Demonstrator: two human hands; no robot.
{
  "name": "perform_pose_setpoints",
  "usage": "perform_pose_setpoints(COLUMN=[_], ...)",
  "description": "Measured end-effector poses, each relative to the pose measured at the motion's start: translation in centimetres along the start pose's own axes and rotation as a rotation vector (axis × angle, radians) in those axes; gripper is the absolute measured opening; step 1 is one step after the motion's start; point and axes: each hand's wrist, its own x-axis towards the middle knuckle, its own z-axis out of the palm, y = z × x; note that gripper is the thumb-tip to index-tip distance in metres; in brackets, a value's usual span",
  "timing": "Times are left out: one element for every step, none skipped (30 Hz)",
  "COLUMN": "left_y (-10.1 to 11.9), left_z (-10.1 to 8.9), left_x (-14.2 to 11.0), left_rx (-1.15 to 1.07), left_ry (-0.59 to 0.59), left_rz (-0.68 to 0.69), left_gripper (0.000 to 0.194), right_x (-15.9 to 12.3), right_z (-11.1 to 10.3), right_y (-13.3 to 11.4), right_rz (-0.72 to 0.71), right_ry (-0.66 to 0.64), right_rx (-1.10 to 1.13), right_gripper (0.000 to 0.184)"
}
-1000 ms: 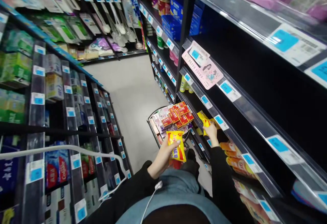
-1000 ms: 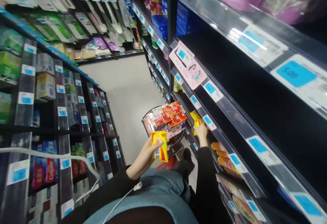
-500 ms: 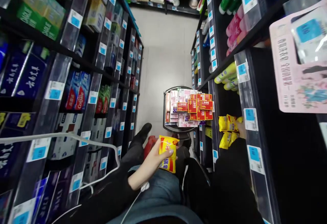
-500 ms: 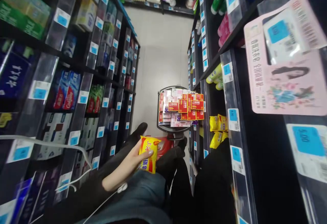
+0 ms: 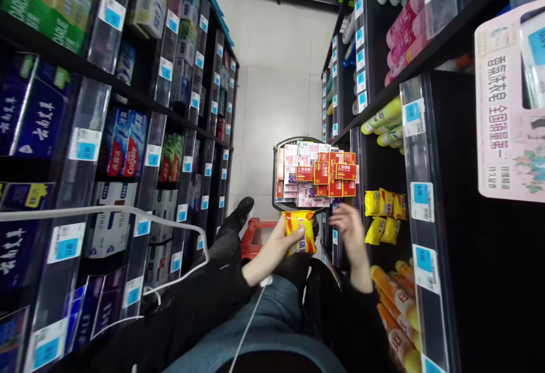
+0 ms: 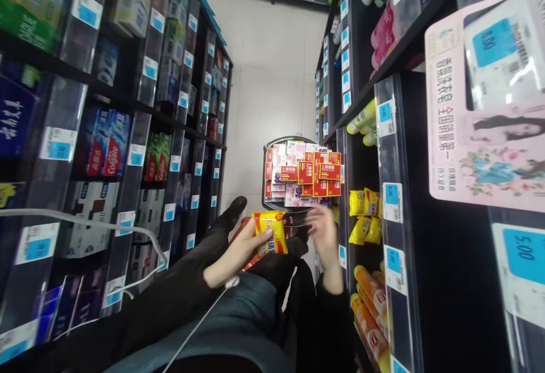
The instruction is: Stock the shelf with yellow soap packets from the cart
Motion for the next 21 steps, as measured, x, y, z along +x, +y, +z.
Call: perform_pose_setpoints(left_y=[-0.3, -0.7, -0.9, -1.1, -1.1, -1.1, -0.9, -0.6, -0.4, -0.1, 0.1, 0.2, 0.3, 0.2, 0.2, 0.1, 0.0, -0.1, -0.1, 0.0, 0.1], left_z=[0.3, 0.7, 1.0, 1.3, 1.5, 1.6, 1.7, 1.5, 1.2, 0.7, 0.0, -1.0, -2.1, -3.3, -4.5, -5.7, -6.8, -7.7, -8.4, -8.8, -9.0], left_x=[0.4, 0.7, 1.1, 1.3, 1.6, 1.8, 2.0, 2.2, 2.3, 2.3, 2.2, 2.1, 1.8, 1.5, 1.1, 0.6, 0.1, -0.3, -0.8, -1.1, -1.2], left_rx=[0.029, 0.067, 0.115, 0.177, 0.256, 0.346, 0.437, 0.519, 0.577, 0.605, 0.603, 0.584, 0.560, 0.538, 0.518, 0.500, 0.484, 0.470, 0.459, 0.451, 0.448], left_ry=[-0.024, -0.049, -0.073, -0.099, -0.122, -0.136, -0.142, -0.145, -0.143, -0.146, -0.153, -0.156, -0.146, -0.109, -0.054, 0.007, 0.066, 0.115, 0.156, 0.187, 0.210], left_rz=[0.028, 0.053, 0.080, 0.107, 0.135, 0.164, 0.185, 0.194, 0.189, 0.166, 0.131, 0.092, 0.054, 0.024, 0.003, -0.008, -0.018, -0.024, -0.031, -0.037, -0.040], left_gripper=[0.061, 0.060, 0.058, 0.056, 0.054, 0.053, 0.053, 0.054, 0.056, 0.057, 0.055, 0.051, 0.045, 0.041, 0.039, 0.039, 0.040, 0.041, 0.041, 0.042, 0.043], right_x=[-1.3, -2.4, -3.3, -3.7, -3.7, -3.2, -2.2, -0.8, 0.9, 2.9, 5.2, 7.4, 9.6, 11.7, 13.5, 15.0, 16.1, 16.8, 17.2, 17.3, 16.9], right_z=[2.0, 3.6, 4.8, 5.3, 5.1, 4.2, 2.7, 0.8, -1.5, -3.9, -6.3, -8.5, -10.4, -12.0, -13.2, -14.0, -14.5, -14.7, -14.5, -14.1, -13.3], right_y=[0.0, 0.0, 0.1, 0.3, 0.5, 0.8, 1.2, 1.6, 2.1, 2.6, 3.1, 3.6, 3.9, 4.2, 4.3, 4.2, 4.2, 4.0, 3.9, 3.8, 3.7], right_rz=[0.022, 0.057, 0.089, 0.124, 0.150, 0.165, 0.166, 0.155, 0.124, 0.078, 0.043, 0.035, 0.058, 0.095, 0.148, 0.213, 0.286, 0.356, 0.415, 0.462, 0.489], right_ry=[-0.063, -0.058, -0.022, 0.008, 0.039, 0.070, 0.116, 0.180, 0.304, 0.482, 0.625, 0.687, 0.718, 0.706, 0.677, 0.628, 0.587, 0.557, 0.543, 0.551, 0.572], right_rx=[0.038, 0.051, 0.061, 0.069, 0.080, 0.095, 0.108, 0.109, 0.093, 0.043, -0.052, -0.178, -0.308, -0.420, -0.496, -0.569, -0.648, -0.721, -0.789, -0.848, -0.888], right_gripper=[0.061, 0.062, 0.058, 0.055, 0.051, 0.049, 0.049, 0.050, 0.049, 0.048, 0.047, 0.045, 0.042, 0.039, 0.038, 0.038, 0.038, 0.038, 0.037, 0.038, 0.039])
